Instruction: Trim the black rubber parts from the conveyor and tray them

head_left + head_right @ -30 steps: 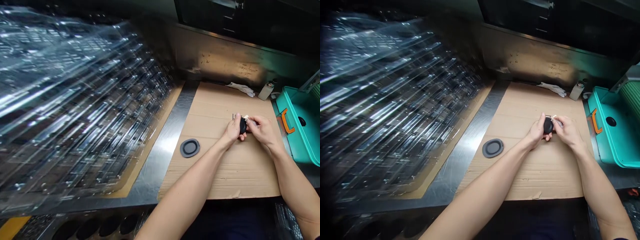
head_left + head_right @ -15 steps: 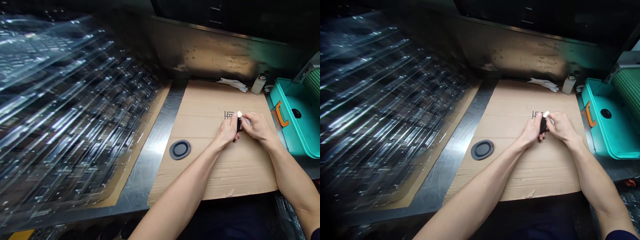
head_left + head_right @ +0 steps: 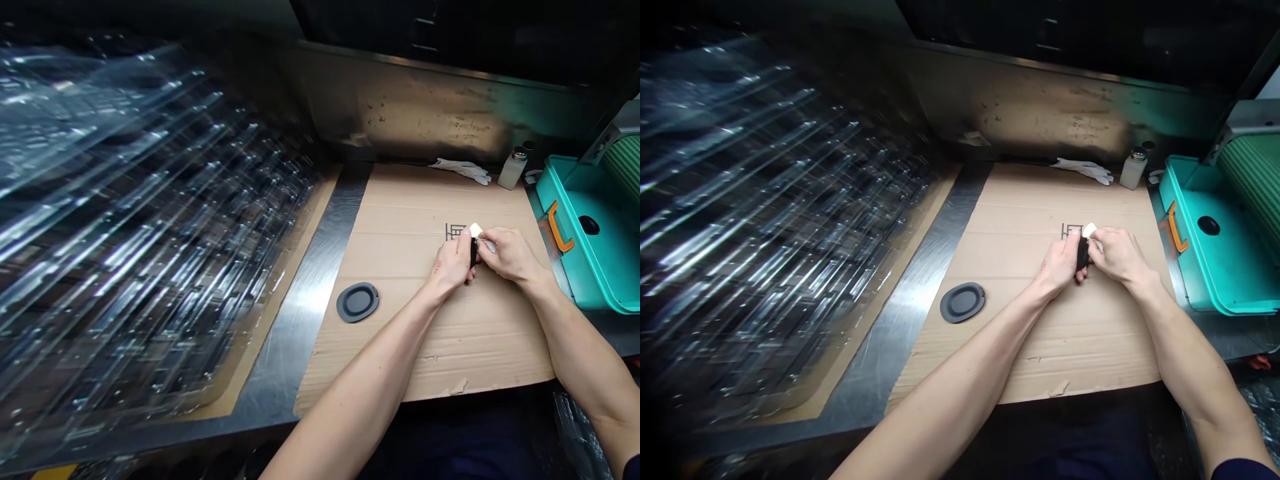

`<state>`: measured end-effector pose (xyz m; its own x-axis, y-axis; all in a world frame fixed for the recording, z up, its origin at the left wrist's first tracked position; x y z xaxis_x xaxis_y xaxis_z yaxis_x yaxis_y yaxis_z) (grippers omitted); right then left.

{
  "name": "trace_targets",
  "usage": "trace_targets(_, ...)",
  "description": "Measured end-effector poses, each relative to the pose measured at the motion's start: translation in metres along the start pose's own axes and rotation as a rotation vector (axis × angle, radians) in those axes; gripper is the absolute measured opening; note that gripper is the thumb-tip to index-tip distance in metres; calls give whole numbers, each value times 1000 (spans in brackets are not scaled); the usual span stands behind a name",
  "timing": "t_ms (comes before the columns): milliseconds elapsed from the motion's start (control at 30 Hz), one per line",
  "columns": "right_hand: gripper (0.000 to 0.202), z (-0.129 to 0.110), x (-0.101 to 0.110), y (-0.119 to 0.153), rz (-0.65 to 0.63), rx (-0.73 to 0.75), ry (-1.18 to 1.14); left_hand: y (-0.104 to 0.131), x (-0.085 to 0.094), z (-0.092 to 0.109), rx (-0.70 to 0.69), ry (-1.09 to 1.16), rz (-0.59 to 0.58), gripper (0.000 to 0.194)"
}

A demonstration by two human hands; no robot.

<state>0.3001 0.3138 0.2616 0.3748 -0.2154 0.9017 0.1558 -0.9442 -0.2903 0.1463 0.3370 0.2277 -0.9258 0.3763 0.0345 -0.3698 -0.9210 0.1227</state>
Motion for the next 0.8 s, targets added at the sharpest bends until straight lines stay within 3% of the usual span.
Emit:
trace_targets(367,23,-3,5,0,48,-43,-59,1,-2,-2,-33,-29,9,68)
trace_targets(533,23,-3,6,0,-24,-113,-99,4,-2,2,-18,-18,27,64)
trace_targets(667,23,-4,7,0,43,-98,-142,4,-2,1,-26,-13,25,64)
trace_targets(800,23,-2,7,3,-25,-157,-168,4,-5,0,-13,-10,29,62)
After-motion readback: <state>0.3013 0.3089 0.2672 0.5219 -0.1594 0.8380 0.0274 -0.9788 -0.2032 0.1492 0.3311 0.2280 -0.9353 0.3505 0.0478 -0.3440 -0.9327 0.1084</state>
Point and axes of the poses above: each hand's wrist, its own y-axis away from the middle knuckle, its own x-axis out of the back of the hand, z = x × y, the point moved 1 cm from there along -y, towards the middle knuckle, and after that the axes turned 3 degrees about z, right-handed, at the moved point
